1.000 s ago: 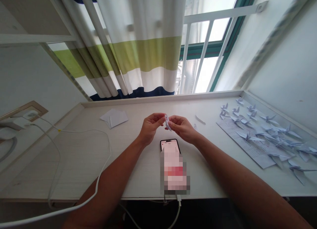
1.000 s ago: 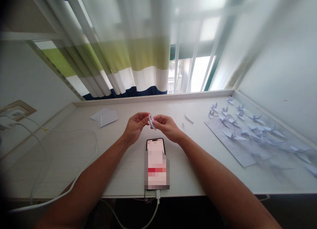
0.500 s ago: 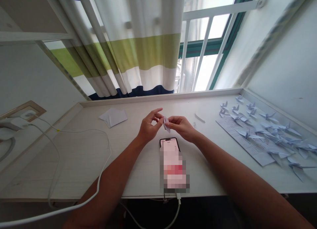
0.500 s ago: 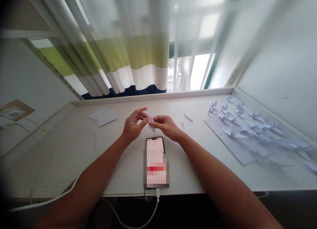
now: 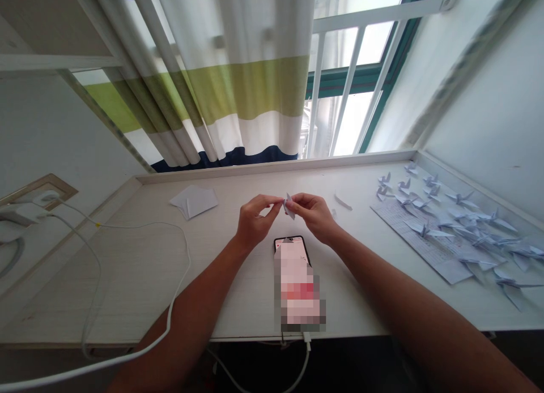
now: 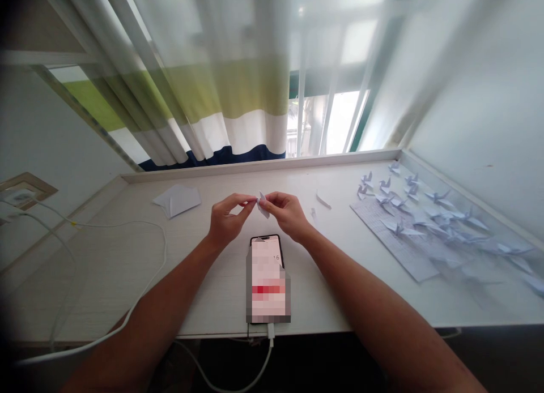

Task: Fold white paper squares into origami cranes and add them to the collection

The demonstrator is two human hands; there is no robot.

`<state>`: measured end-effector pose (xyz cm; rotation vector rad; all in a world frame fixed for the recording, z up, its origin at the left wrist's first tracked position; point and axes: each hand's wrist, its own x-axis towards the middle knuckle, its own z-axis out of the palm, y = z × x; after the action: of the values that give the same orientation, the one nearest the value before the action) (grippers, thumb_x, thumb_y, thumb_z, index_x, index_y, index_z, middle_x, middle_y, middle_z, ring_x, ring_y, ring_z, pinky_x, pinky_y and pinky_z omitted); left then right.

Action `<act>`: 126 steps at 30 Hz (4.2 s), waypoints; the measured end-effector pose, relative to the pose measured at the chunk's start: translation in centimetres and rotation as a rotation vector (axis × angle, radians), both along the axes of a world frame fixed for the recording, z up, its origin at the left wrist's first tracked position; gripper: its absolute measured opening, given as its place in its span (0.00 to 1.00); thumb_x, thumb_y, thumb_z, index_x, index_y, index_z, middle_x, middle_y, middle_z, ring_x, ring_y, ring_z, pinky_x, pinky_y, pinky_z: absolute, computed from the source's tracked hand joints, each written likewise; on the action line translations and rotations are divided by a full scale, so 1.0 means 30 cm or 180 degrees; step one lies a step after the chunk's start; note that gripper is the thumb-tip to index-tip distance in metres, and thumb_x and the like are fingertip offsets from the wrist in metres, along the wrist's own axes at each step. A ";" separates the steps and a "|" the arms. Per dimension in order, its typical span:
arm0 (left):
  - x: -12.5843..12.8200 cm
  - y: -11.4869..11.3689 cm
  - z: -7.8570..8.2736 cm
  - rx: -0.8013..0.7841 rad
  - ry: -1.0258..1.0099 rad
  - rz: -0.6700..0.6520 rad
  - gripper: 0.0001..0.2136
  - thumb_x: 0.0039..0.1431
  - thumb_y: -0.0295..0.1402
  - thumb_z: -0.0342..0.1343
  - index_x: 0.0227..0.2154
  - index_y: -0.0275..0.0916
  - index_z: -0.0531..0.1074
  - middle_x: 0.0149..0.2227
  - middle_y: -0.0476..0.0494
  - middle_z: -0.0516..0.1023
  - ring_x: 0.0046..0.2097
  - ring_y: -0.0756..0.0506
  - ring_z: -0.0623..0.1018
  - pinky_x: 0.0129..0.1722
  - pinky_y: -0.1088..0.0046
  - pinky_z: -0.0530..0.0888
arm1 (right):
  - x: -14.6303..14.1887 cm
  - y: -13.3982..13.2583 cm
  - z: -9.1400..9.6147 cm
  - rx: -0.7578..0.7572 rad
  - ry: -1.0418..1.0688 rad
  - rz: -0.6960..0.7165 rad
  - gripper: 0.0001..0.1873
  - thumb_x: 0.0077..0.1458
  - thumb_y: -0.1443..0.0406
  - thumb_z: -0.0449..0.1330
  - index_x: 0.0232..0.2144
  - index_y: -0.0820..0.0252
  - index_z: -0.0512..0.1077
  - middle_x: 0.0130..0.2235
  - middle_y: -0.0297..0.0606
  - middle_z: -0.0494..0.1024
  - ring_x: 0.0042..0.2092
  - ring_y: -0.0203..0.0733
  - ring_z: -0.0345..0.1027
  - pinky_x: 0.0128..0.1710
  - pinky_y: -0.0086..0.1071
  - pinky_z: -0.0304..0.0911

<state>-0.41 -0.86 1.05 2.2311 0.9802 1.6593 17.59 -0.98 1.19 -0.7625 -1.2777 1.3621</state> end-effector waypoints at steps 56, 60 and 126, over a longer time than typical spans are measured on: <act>-0.017 0.032 -0.004 -0.1820 -0.0992 -0.0673 0.24 0.54 0.36 0.68 0.54 0.40 0.73 0.35 0.45 0.83 0.40 0.45 0.82 0.44 0.66 0.77 | 0.016 0.012 -0.017 0.0380 -0.0581 -0.0171 0.25 0.46 0.45 0.71 0.31 0.61 0.78 0.30 0.37 0.78 0.32 0.38 0.68 0.34 0.35 0.65; -0.018 0.037 -0.009 -0.1966 -0.0745 -0.0701 0.15 0.56 0.39 0.66 0.44 0.38 0.80 0.39 0.42 0.83 0.43 0.44 0.81 0.45 0.67 0.76 | 0.010 0.008 -0.018 0.0336 -0.0563 -0.0149 0.24 0.45 0.46 0.71 0.30 0.61 0.78 0.30 0.36 0.77 0.32 0.38 0.68 0.34 0.34 0.64; 0.048 0.025 0.031 -0.2094 -0.0852 -0.0684 0.18 0.61 0.46 0.59 0.45 0.37 0.78 0.40 0.39 0.83 0.43 0.43 0.80 0.44 0.66 0.73 | 0.076 0.017 0.034 0.0305 -0.0727 -0.0237 0.22 0.51 0.48 0.68 0.28 0.61 0.75 0.28 0.35 0.76 0.30 0.37 0.67 0.33 0.33 0.64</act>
<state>1.03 -0.09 1.99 1.5750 0.9881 1.2554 19.86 -0.46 2.20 -0.9094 -1.4669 1.1704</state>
